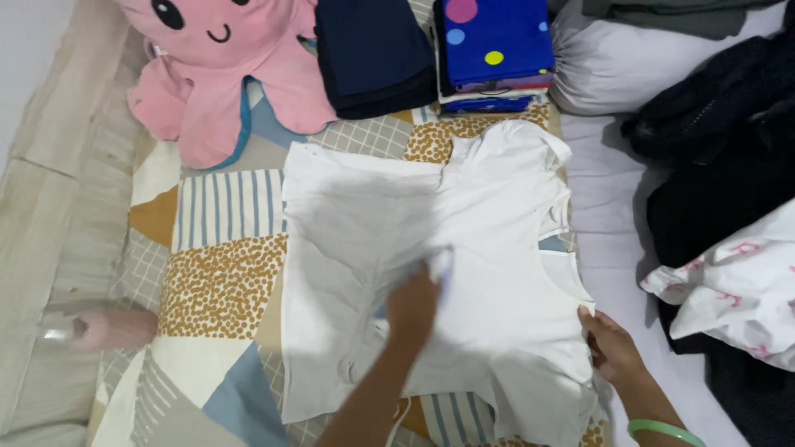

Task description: Ironing a white shirt on a bed.

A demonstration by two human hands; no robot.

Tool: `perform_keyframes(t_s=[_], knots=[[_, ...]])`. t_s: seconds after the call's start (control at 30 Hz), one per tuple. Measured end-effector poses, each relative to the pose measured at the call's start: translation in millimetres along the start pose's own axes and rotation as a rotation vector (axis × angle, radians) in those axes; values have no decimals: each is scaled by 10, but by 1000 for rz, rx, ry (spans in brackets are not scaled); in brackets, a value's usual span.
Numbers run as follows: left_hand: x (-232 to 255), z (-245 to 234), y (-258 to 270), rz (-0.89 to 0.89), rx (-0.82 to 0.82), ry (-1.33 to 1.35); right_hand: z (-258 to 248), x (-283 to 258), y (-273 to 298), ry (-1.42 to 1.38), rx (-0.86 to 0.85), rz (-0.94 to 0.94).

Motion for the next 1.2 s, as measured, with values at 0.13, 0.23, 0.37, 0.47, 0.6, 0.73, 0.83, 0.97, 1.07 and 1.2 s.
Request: perform_keyframes(t_s=[0.13,0.23,0.37,0.47,0.6,0.73,0.83,0.97,1.07,1.2], knots=[[-201,-293,-444,-206,128,-12,39,-49,76,-97,2,-17],[-132,-465,-417,-226,21,16,139,-145,187,-108,0,11],[184,-320,-92,211,-206,-28,16,29,-63,-54,-12,35],[335,-88,-85,531,-143,-26,-23,90,-136,-85,10,43],[559,-59,-681,594,72,-170,98,-37,-1,-197,60,59],[689,-456,-1326,180,150,-77,32,135,-95,-253,81,47],[792,-621,-1323,26,64,-60,74,49,-47,-265,99,47],[871,8,-869,405,-33,48,135,-198,128,-220,182,158],[1139,-39,-301,689,-109,14,63,-66,9,-242,140,179],[1347,-33,-335,942,-227,-137,79,-28,25,-266,118,166]])
Point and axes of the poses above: each hand's wrist, its own y-axis away from the middle knuckle, its own z-axis out of the palm, x = y × z, the point moved 4 cm from there along -y, towards the middle knuckle, and after that the axes turned 13 degrees about -z, right-handed, at the moved point
